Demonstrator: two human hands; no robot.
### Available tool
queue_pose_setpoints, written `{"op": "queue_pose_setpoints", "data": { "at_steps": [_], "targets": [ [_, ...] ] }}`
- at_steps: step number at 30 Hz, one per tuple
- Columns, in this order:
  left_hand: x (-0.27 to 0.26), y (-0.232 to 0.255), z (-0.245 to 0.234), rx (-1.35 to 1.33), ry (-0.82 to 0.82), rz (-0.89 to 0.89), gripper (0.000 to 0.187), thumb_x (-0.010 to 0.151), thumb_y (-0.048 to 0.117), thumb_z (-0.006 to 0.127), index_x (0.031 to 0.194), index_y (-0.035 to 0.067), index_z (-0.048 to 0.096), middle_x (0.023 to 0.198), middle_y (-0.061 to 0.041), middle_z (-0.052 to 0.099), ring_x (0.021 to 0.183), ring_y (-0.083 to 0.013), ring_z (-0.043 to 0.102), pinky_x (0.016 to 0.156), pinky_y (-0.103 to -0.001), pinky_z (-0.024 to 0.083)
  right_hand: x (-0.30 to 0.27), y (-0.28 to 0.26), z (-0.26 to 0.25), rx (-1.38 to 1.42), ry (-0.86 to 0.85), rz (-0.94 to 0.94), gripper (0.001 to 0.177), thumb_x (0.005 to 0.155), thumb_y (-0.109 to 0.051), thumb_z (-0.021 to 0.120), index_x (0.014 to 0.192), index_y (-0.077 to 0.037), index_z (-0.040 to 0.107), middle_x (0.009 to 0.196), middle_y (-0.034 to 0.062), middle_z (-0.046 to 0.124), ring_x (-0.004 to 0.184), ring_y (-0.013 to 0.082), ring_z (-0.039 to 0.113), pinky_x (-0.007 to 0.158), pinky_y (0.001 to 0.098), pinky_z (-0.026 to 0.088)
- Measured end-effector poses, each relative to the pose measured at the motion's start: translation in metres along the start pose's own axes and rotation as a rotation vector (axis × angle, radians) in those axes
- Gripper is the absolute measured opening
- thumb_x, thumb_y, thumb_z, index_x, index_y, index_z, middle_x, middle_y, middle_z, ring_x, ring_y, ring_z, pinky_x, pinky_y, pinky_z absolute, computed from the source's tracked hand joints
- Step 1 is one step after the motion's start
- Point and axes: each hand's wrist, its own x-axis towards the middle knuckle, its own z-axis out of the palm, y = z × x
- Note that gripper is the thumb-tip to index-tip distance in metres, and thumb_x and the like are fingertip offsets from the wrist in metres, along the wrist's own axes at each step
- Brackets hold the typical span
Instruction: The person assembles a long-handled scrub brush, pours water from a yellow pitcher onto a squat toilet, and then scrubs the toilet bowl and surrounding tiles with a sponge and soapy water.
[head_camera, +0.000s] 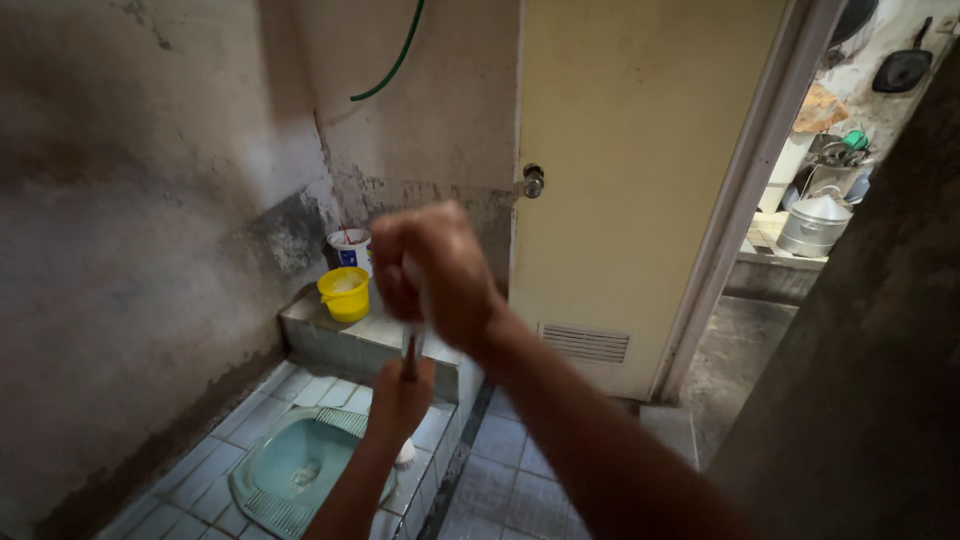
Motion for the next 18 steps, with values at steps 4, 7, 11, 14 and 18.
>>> {"op": "queue_pose_setpoints", "data": {
  "at_steps": [4,7,11,14,18],
  "targets": [
    [0.013,-0.044,0.005,0.058,-0.016,0.183,0.035,0.09,0.027,0.055,0.071,0.0,0.067,0.065,-0.019,0.069,0.063,-0.0291,0.067,0.057,-0.046,0.05,-0.027,0.029,0.019,-0.202,0.011,-0.14,0.061,0.108,-0.046,0.04,0.059,-0.009,0.045,0.051,0.0027,0.043,0.042,0.0101,0.038,0.039,0.0294,0.032],
    [0.016,-0.058,0.005,0.021,-0.017,0.241,0.034,0.092,0.029,0.056,0.077,0.001,0.068,0.068,-0.018,0.071,0.068,-0.0275,0.068,0.057,-0.044,0.05,-0.039,0.035,0.024,-0.156,0.041,-0.029,0.056,0.107,-0.039,0.047,0.061,-0.008,0.044,0.052,0.0041,0.044,0.043,0.011,0.037,0.039,0.0295,0.031],
    [0.017,-0.041,0.009,0.043,-0.077,0.126,0.036,0.09,0.025,0.058,0.067,-0.003,0.061,0.06,-0.022,0.063,0.058,-0.0303,0.062,0.057,-0.046,0.048,-0.01,0.012,0.008,-0.113,-0.025,-0.071,0.058,0.108,-0.04,0.04,0.059,-0.009,0.044,0.049,0.0024,0.041,0.039,0.0101,0.035,0.036,0.0279,0.03],
    [0.006,-0.016,-0.002,-0.072,-0.14,-0.09,0.039,0.092,0.024,0.058,0.067,-0.006,0.06,0.059,-0.023,0.061,0.055,-0.0318,0.06,0.056,-0.048,0.046,0.004,-0.005,0.003,0.014,-0.027,0.014,0.055,0.109,-0.036,0.041,0.062,-0.009,0.045,0.051,0.0011,0.039,0.041,0.0093,0.032,0.037,0.0276,0.027],
    [0.014,-0.035,0.004,0.12,-0.079,-0.03,0.039,0.095,0.027,0.058,0.074,-0.005,0.065,0.063,-0.022,0.064,0.059,-0.0307,0.067,0.063,-0.047,0.049,-0.002,0.018,0.005,-0.154,-0.018,-0.092,0.06,0.107,-0.043,0.039,0.058,-0.01,0.049,0.047,-0.0012,0.042,0.037,0.0092,0.036,0.034,0.027,0.031]
  ]
}}
